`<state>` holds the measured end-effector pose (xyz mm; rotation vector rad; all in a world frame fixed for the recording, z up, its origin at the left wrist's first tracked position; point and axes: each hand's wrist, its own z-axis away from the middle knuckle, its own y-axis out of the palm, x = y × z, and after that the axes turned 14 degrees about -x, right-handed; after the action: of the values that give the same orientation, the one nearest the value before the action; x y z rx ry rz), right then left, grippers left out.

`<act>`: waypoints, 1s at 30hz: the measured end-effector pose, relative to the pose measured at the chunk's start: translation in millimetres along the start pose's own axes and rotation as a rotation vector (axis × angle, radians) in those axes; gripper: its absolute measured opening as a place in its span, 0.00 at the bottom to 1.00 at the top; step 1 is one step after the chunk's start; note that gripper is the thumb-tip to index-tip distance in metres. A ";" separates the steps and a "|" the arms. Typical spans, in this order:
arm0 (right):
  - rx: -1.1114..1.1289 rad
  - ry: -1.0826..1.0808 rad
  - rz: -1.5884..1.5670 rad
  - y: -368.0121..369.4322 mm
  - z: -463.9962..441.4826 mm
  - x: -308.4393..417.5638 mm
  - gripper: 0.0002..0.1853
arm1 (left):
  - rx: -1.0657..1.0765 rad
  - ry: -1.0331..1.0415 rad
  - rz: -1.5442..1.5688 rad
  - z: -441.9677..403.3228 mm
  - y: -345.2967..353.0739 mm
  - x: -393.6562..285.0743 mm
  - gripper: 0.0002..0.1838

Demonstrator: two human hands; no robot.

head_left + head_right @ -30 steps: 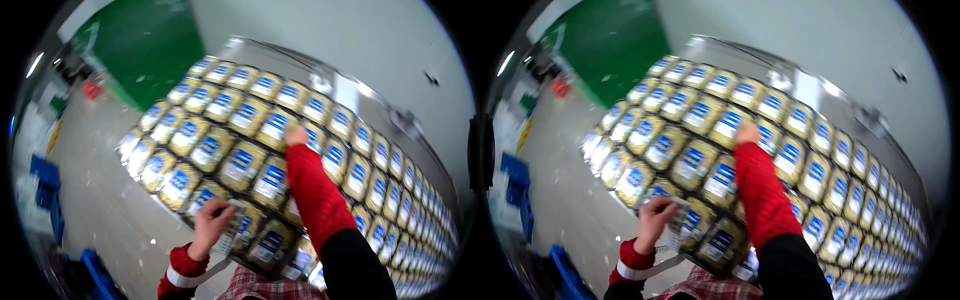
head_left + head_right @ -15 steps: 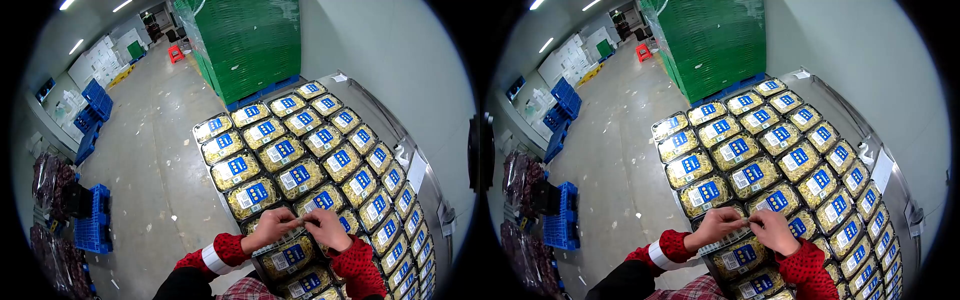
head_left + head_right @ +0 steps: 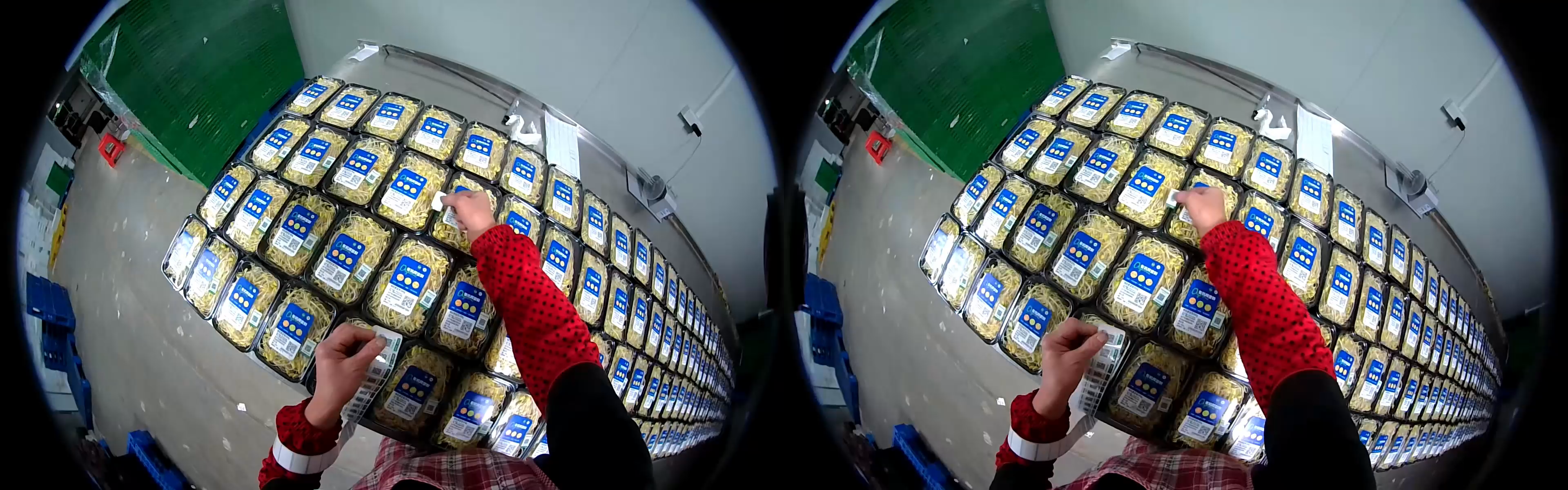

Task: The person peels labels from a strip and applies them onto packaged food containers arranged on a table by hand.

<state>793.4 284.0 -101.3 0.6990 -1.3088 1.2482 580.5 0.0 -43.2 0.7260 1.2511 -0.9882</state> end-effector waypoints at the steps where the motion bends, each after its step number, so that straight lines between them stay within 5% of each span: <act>1: 0.011 -0.062 0.002 9.7 -6.5 -1.2 0.11 | -0.005 -0.003 0.003 -3.6 0.9 0.0 0.04; 3: -0.119 -0.063 0.135 32.1 -15.3 -1.5 0.14 | -0.035 0.177 0.002 -10.2 1.9 -4.4 0.05; 5: -0.201 -0.317 0.372 51.2 -32.6 -25.6 0.17 | -0.061 0.119 0.046 -15.7 2.2 -10.2 0.05; 9: -0.240 -0.453 0.822 44.9 -7.5 3.5 0.25 | -0.090 0.034 0.013 -27.5 -6.5 -6.1 0.06; 11: -0.056 -0.410 0.928 31.2 6.3 25.8 0.23 | -0.094 0.030 0.092 -33.1 -6.2 -8.1 0.06; 14: 0.649 -0.633 0.214 14.5 95.4 28.7 0.12 | -0.095 0.146 0.030 -36.3 -2.4 -7.4 0.05; 16: 0.872 -0.623 0.113 -14.0 156.7 52.2 0.11 | -0.044 0.126 0.026 -29.2 5.4 -8.5 0.04; 25: 0.655 -0.508 0.083 -152.2 193.7 9.3 0.06 | 0.199 -0.075 -0.129 36.7 82.3 -19.6 0.06; 27: 0.421 -0.443 0.057 -197.2 177.3 -17.9 0.05 | 0.327 0.083 -0.189 53.4 100.5 -4.3 0.06; 30: -0.058 0.004 0.070 -283.9 115.4 -49.0 0.05 | 0.462 0.049 -0.213 72.6 129.1 -11.0 0.06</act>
<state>1030.6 90.0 -51.8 0.6137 -1.3713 1.2614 727.9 -7.3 -27.0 0.9897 1.1687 -1.4691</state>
